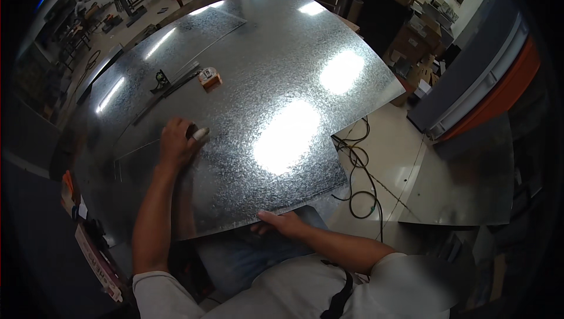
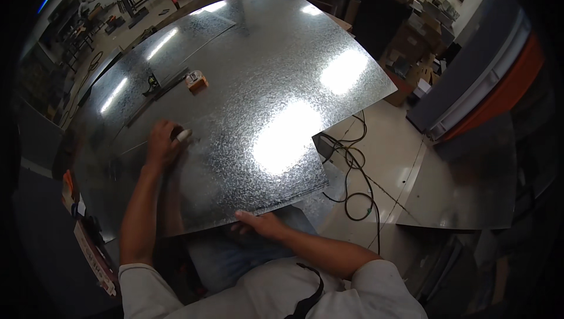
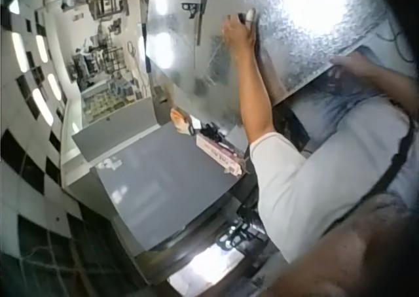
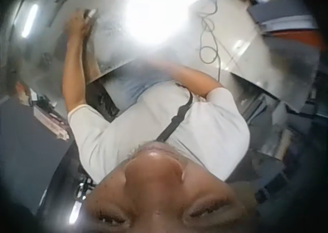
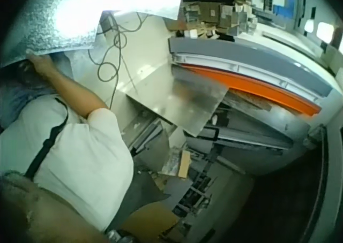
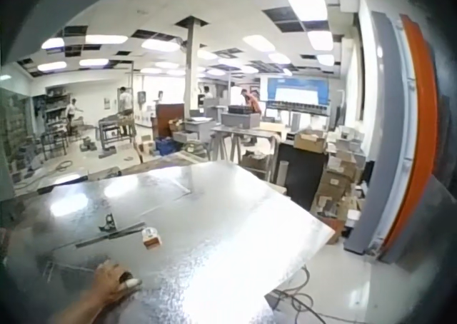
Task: Measure and mark a metal sheet using a tape measure and a pencil.
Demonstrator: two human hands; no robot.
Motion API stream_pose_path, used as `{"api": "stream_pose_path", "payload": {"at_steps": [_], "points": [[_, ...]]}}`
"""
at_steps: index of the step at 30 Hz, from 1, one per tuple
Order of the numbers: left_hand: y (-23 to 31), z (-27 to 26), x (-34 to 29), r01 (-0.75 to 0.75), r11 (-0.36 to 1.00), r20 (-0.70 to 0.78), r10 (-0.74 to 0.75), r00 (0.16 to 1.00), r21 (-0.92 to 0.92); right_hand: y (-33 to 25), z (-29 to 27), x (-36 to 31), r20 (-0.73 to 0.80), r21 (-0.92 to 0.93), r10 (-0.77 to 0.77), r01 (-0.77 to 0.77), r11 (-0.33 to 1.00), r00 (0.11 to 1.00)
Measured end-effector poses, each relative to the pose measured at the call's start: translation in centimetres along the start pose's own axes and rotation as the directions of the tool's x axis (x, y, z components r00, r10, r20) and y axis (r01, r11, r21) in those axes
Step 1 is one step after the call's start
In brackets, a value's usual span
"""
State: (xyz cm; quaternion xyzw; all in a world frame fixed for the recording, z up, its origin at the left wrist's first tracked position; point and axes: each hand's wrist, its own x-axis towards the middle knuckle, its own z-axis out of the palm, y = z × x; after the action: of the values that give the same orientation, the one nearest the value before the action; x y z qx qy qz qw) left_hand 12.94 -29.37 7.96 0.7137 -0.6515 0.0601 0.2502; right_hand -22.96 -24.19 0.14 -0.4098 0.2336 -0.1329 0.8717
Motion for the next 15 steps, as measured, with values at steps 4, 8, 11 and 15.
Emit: {"api": "stream_pose_path", "payload": {"at_steps": [4, 8, 11, 15], "points": [[0.5, -0.1, 1.2, 0.066, 0.997, -0.043, -0.064, 0.997, 0.041, 0.3, 0.3, 1.2, -0.029, -0.031, -0.053, 0.052, 0.998, 0.998], [1.0, -0.5, 3.4, 0.185, 0.983, -0.014, -0.184, 0.983, 0.018, 1.7, -0.6, 1.5, -0.025, 0.112, -0.023, 0.026, 0.993, 0.999], [1.6, -1.9, 4.2, 0.252, 0.967, 0.105, -0.248, 0.963, -0.024, 2.2, -0.8, 1.8, -0.018, 0.147, -0.010, 0.012, 0.989, 1.000], [2.6, -3.9, 4.7, 0.243, 0.970, 0.204, -0.236, 0.950, -0.009, 1.9, -0.1, 2.0, -0.028, 0.251, -0.046, 0.052, 0.967, 0.999]]}}
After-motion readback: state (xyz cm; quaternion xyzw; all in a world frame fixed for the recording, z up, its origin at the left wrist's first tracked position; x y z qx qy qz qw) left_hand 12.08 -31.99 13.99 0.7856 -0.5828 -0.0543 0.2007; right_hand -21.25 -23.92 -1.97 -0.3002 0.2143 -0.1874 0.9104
